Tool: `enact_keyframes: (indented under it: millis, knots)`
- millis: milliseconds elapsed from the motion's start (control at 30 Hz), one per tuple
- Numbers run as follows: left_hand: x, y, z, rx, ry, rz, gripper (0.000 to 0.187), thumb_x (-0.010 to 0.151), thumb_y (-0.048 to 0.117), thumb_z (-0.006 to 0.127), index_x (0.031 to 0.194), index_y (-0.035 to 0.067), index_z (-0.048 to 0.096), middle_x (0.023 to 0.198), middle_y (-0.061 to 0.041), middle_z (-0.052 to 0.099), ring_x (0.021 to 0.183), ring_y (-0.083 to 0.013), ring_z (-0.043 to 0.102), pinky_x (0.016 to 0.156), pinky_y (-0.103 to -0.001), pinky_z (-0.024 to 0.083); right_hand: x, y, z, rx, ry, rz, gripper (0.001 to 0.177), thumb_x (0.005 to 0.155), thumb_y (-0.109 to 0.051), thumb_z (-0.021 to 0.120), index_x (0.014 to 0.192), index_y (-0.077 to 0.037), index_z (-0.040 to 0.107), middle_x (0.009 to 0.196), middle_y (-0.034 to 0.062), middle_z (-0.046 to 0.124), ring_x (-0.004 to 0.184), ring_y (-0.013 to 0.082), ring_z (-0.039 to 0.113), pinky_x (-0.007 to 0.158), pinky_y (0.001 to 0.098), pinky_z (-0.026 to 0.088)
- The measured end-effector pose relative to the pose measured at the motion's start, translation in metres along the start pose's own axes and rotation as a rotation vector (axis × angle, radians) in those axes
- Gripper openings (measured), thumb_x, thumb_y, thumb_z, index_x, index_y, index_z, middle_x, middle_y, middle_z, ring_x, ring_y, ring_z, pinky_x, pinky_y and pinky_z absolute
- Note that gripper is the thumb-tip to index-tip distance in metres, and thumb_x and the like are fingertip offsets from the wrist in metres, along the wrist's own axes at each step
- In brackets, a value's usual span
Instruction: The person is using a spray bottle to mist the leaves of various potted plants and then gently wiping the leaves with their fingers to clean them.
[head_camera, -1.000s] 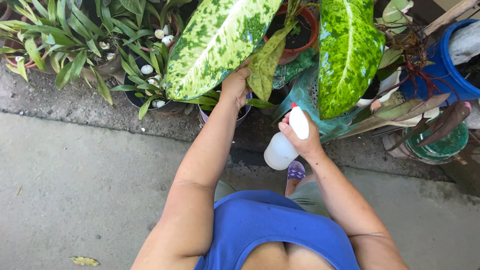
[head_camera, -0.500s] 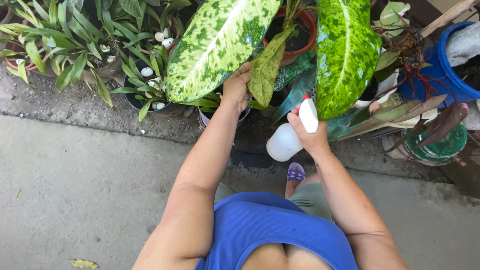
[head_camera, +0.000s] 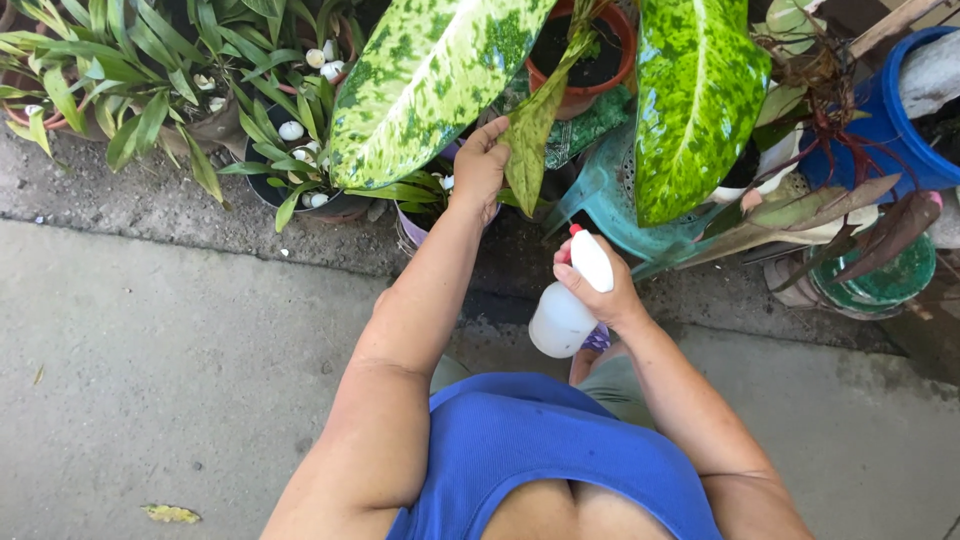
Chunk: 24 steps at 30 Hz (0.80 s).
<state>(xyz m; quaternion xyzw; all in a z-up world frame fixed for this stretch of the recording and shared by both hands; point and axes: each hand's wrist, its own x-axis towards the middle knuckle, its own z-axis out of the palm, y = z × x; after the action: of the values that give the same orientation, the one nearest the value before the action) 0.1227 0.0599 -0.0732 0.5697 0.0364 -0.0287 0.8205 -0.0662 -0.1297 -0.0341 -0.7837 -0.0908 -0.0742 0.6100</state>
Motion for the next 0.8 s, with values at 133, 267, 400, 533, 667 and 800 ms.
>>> enact_keyframes:
  millis: [133,267,400,533,667,800]
  knots:
    - [-0.012,0.004,0.006,0.089,-0.011,0.039,0.050,0.094,-0.003,0.051,0.143,-0.002,0.054,0.129,-0.026,0.058,0.112,-0.0324,0.064,0.080,-0.042,0.064,-0.010,0.011,-0.002,-0.008,-0.041,0.039,0.038,0.081,-0.028,0.089,0.108,-0.006,0.074,0.093,0.0088,0.078,0.088,0.0184,0.075,0.087,0.0364,0.057]
    - [-0.023,0.008,0.011,0.067,0.030,0.057,0.054,0.088,-0.005,0.051,0.141,-0.001,0.057,0.101,-0.012,0.060,0.094,-0.0196,0.061,0.079,-0.036,0.058,-0.014,-0.001,-0.002,0.049,-0.136,0.062,0.045,0.080,-0.027,0.089,0.114,-0.004,0.071,0.100,0.0139,0.077,0.096,0.0241,0.074,0.093,0.0435,0.054]
    - [-0.035,0.017,0.018,0.101,0.025,0.093,0.053,0.086,-0.006,0.051,0.139,0.000,0.061,0.093,-0.009,0.058,0.091,-0.0187,0.057,0.080,-0.036,0.055,-0.016,-0.003,-0.002,0.029,-0.111,0.074,0.043,0.082,-0.026,0.088,0.115,-0.004,0.071,0.099,0.0119,0.077,0.096,0.0216,0.074,0.093,0.0409,0.054]
    - [-0.043,0.014,0.015,0.171,0.004,0.103,0.055,0.086,-0.007,0.052,0.138,0.004,0.063,0.088,-0.004,0.052,0.087,-0.0147,0.055,0.080,-0.032,0.053,-0.021,0.006,-0.007,-0.039,-0.075,0.063,0.038,0.082,-0.028,0.088,0.111,-0.008,0.073,0.094,0.0095,0.077,0.091,0.0207,0.074,0.089,0.0384,0.054]
    - [-0.038,-0.008,0.010,0.527,0.007,0.304,0.052,0.084,0.002,0.061,0.132,0.018,0.070,0.095,-0.006,0.057,0.089,-0.0190,0.062,0.091,-0.036,0.054,-0.018,-0.003,-0.008,0.043,-0.034,0.059,0.039,0.082,-0.025,0.088,0.112,-0.005,0.071,0.098,0.0123,0.077,0.095,0.0208,0.074,0.089,0.0381,0.058]
    - [-0.032,-0.030,0.008,0.719,-0.027,0.412,0.051,0.087,0.003,0.061,0.133,0.022,0.069,0.103,-0.009,0.059,0.102,-0.0291,0.065,0.097,-0.039,0.053,-0.016,-0.001,-0.001,0.170,0.037,0.069,0.047,0.080,-0.018,0.089,0.117,0.002,0.067,0.108,0.0179,0.075,0.104,0.0240,0.071,0.092,0.0413,0.059]
